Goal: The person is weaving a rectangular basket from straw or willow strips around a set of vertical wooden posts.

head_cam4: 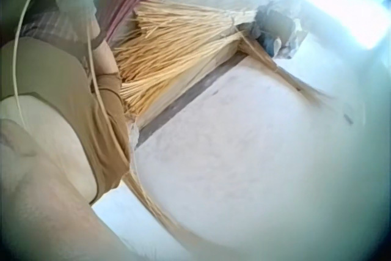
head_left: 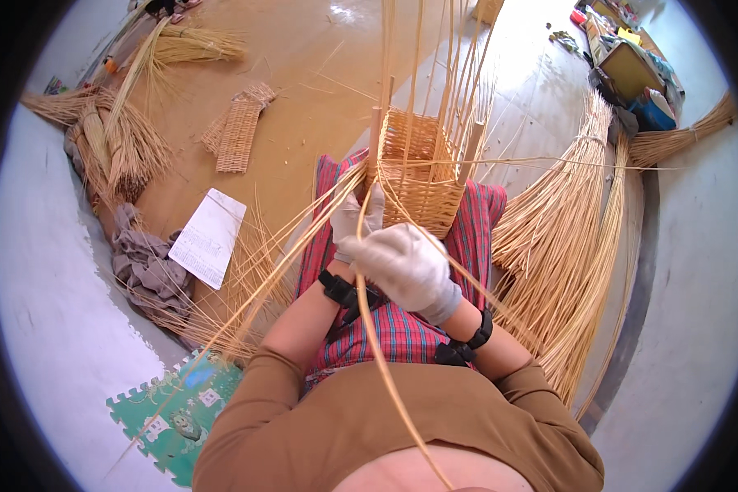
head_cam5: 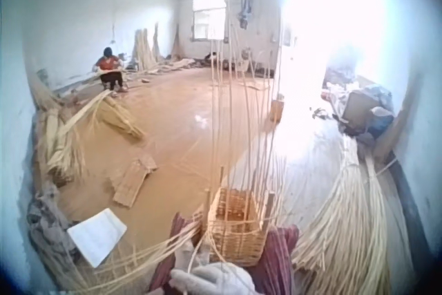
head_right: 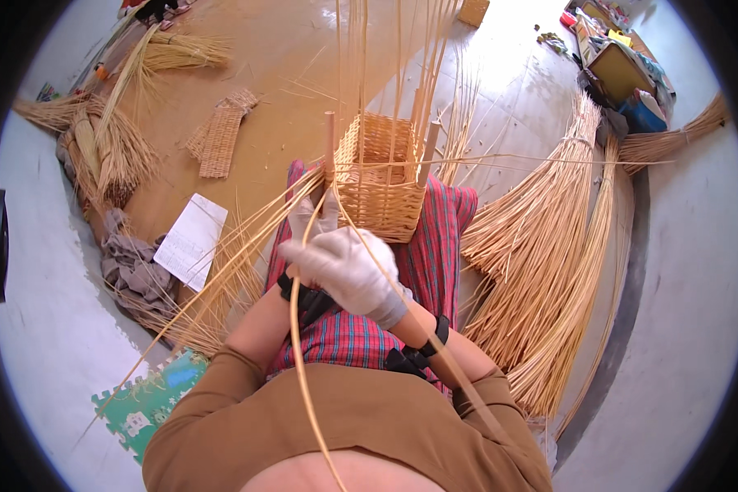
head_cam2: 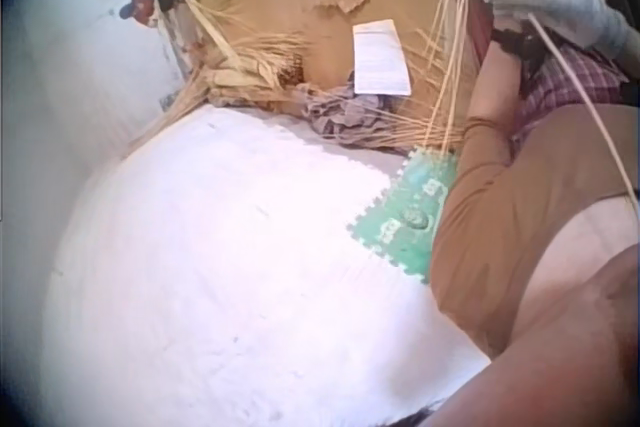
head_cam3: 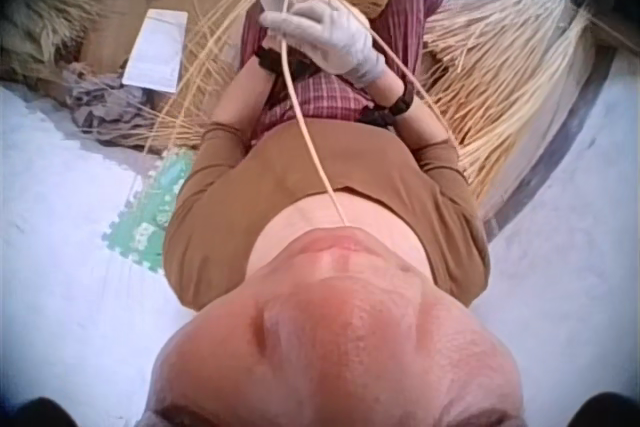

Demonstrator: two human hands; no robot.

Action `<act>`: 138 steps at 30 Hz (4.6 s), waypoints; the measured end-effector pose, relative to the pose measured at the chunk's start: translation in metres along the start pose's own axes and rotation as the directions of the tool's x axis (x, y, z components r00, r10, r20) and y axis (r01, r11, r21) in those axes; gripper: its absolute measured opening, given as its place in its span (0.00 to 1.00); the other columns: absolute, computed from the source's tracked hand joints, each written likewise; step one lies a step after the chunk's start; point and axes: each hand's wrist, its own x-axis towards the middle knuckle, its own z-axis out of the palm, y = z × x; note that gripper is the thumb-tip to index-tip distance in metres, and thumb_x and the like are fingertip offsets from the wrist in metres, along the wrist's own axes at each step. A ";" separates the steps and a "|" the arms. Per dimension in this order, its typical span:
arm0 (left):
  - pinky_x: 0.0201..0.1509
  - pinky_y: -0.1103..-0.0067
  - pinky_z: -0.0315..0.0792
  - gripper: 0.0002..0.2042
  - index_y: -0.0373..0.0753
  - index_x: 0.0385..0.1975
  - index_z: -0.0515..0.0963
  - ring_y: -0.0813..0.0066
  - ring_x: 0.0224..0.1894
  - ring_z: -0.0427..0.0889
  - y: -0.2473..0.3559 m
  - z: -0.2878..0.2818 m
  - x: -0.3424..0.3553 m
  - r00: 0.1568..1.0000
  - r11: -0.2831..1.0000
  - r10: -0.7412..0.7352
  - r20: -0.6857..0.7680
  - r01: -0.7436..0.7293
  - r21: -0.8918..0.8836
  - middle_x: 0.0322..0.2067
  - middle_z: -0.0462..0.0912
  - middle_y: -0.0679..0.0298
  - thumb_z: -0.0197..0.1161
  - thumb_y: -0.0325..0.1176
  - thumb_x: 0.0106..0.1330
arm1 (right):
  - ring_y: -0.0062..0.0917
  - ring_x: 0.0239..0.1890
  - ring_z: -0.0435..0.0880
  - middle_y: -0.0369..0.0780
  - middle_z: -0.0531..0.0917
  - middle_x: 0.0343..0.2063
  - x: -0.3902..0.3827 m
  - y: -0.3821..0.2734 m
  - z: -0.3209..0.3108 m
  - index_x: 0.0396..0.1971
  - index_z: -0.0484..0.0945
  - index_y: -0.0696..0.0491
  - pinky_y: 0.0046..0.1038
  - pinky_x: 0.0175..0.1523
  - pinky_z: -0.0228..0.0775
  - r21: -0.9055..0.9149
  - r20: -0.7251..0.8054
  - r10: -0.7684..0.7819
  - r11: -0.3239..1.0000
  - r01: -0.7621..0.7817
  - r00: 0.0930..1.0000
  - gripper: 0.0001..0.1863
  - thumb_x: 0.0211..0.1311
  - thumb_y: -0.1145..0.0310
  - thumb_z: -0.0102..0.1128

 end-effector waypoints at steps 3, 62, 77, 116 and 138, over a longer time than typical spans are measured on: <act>0.62 0.71 0.76 0.28 0.33 0.62 0.72 0.64 0.55 0.81 -0.011 0.001 0.005 0.995 0.995 0.096 -0.016 -0.095 0.020 0.55 0.81 0.58 0.74 0.35 0.67 | 0.33 0.36 0.85 0.34 0.85 0.35 -0.018 0.013 -0.008 0.44 0.88 0.43 0.34 0.40 0.76 -0.044 -0.067 -0.108 0.993 0.105 0.992 0.17 0.52 0.69 0.69; 0.56 0.65 0.77 0.31 0.50 0.68 0.74 0.61 0.51 0.83 0.034 -0.010 -0.023 0.860 0.787 0.301 0.412 -0.468 0.402 0.56 0.77 0.54 0.70 0.26 0.63 | 0.23 0.26 0.85 0.40 0.85 0.25 -0.014 0.069 -0.033 0.50 0.84 0.55 0.27 0.33 0.78 0.358 -0.129 0.813 0.572 -0.738 0.567 0.10 0.75 0.70 0.58; 0.71 0.67 0.68 0.37 0.38 0.66 0.72 0.58 0.66 0.72 0.026 -0.014 0.042 0.917 0.993 0.117 0.381 -0.120 -0.015 0.62 0.73 0.52 0.80 0.28 0.54 | 0.31 0.31 0.86 0.36 0.84 0.28 -0.007 0.016 0.039 0.40 0.84 0.47 0.33 0.33 0.76 -0.192 -0.071 0.135 0.970 -0.146 0.988 0.10 0.65 0.58 0.69; 0.69 0.71 0.68 0.28 0.41 0.60 0.73 0.69 0.61 0.73 0.005 -0.038 0.071 0.714 0.971 -0.094 0.694 0.221 -0.096 0.56 0.76 0.62 0.79 0.36 0.61 | 0.20 0.35 0.85 0.38 0.87 0.37 -0.068 0.100 0.011 0.46 0.84 0.58 0.22 0.38 0.79 0.757 -0.248 0.886 0.429 -0.494 0.391 0.08 0.71 0.73 0.66; 0.60 0.76 0.73 0.13 0.43 0.49 0.76 0.77 0.51 0.76 -0.002 -0.001 0.041 0.924 0.935 -0.097 0.371 0.212 -0.285 0.43 0.78 0.69 0.67 0.26 0.68 | 0.24 0.41 0.89 0.45 0.89 0.44 -0.077 0.069 0.007 0.59 0.78 0.57 0.25 0.51 0.79 0.492 -0.323 0.761 0.643 -0.587 0.562 0.15 0.78 0.75 0.51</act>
